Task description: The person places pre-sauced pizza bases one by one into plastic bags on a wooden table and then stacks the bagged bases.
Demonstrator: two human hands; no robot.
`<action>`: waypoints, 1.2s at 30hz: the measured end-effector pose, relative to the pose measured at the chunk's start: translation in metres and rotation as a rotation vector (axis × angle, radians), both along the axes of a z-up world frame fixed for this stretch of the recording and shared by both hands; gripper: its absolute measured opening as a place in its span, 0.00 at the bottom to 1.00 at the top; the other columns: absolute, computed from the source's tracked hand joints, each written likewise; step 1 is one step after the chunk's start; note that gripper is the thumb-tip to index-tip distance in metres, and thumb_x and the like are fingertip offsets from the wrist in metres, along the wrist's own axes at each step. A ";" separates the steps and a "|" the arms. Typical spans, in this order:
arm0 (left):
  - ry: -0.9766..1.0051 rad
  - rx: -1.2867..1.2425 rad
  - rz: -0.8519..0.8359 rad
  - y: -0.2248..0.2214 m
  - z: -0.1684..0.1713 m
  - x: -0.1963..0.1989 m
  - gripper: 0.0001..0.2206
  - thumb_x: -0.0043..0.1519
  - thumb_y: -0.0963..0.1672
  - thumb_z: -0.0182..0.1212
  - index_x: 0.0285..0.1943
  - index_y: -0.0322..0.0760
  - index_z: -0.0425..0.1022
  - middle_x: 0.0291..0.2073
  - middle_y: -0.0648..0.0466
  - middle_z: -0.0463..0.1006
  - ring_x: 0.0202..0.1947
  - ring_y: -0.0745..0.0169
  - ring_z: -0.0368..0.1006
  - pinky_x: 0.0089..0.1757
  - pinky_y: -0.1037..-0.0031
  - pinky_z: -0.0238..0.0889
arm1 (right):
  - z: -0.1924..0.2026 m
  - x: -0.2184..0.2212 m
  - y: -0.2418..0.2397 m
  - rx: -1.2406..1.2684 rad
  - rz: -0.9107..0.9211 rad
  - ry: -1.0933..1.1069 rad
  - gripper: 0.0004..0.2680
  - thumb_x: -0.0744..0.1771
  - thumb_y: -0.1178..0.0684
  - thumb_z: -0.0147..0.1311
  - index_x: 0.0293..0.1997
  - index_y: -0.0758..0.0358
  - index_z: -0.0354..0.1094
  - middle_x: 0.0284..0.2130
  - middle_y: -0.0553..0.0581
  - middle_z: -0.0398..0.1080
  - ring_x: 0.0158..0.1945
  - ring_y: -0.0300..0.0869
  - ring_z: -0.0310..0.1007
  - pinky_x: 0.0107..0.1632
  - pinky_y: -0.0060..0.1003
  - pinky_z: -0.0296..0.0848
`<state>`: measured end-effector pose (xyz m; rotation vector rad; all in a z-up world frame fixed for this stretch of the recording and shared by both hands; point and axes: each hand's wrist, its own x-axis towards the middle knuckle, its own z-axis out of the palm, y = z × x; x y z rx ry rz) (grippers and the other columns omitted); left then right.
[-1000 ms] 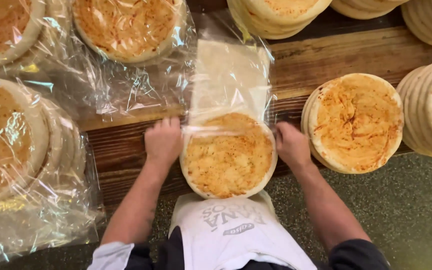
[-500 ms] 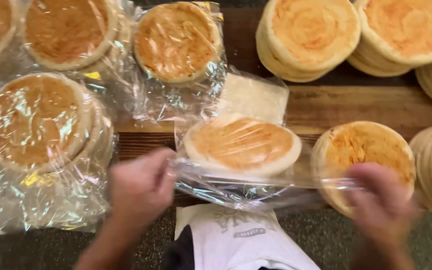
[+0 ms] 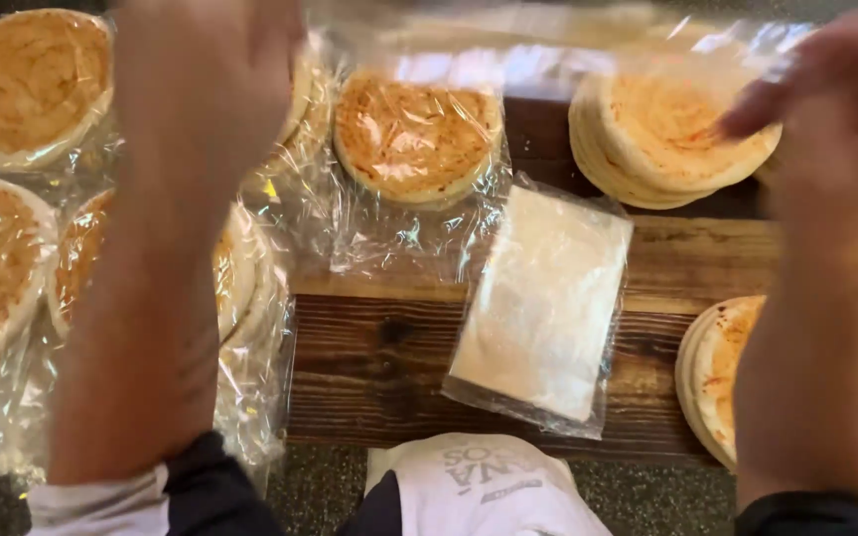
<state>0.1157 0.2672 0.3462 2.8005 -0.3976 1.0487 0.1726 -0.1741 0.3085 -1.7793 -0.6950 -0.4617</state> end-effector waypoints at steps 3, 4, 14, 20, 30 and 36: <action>0.211 -0.128 -0.012 -0.009 -0.043 -0.024 0.11 0.73 0.34 0.58 0.38 0.37 0.81 0.19 0.59 0.70 0.17 0.73 0.59 0.20 0.84 0.49 | -0.027 -0.033 0.046 -0.319 -0.084 0.053 0.10 0.71 0.79 0.43 0.49 0.74 0.66 0.35 0.63 0.72 0.37 0.46 0.75 0.42 0.35 0.79; 0.215 -0.132 -0.014 0.001 -0.085 -0.026 0.11 0.73 0.34 0.58 0.38 0.37 0.81 0.19 0.59 0.70 0.17 0.73 0.59 0.20 0.84 0.49 | -0.057 -0.032 0.053 -0.323 -0.085 0.056 0.10 0.71 0.79 0.43 0.49 0.74 0.66 0.35 0.63 0.72 0.37 0.46 0.75 0.42 0.35 0.79; 0.426 -0.013 -0.319 -0.176 -0.292 -0.118 0.22 0.45 0.48 0.69 0.50 0.43 0.76 0.43 0.49 0.75 0.50 0.46 0.70 0.48 0.54 0.63 | -0.244 -0.126 -0.018 -0.564 -0.198 0.651 0.16 0.65 0.53 0.62 0.59 0.64 0.69 0.48 0.66 0.73 0.53 0.56 0.76 0.49 0.48 0.78; 0.357 -0.045 -0.595 -0.240 -0.393 -0.125 0.12 0.47 0.48 0.69 0.37 0.49 0.74 0.38 0.56 0.70 0.43 0.53 0.67 0.44 0.57 0.61 | -0.275 -0.208 -0.098 -0.490 -0.384 0.841 0.09 0.63 0.51 0.65 0.46 0.57 0.78 0.34 0.58 0.78 0.40 0.49 0.80 0.40 0.41 0.81; 0.548 -0.543 -0.644 -0.379 -0.308 -0.098 0.04 0.65 0.49 0.60 0.41 0.52 0.73 0.28 0.62 0.70 0.32 0.58 0.75 0.36 0.71 0.71 | -0.285 -0.238 -0.095 -0.669 -0.233 0.572 0.12 0.68 0.55 0.49 0.54 0.70 0.70 0.46 0.72 0.72 0.54 0.64 0.71 0.56 0.57 0.72; 0.730 -0.020 -0.483 -0.316 -0.318 -0.167 0.52 0.42 0.62 0.73 0.75 0.40 0.59 0.72 0.43 0.60 0.74 0.38 0.49 0.67 0.37 0.34 | -0.341 -0.240 -0.070 -0.749 -0.578 0.291 0.23 0.67 0.46 0.57 0.68 0.69 0.63 0.65 0.73 0.63 0.70 0.63 0.57 0.74 0.54 0.50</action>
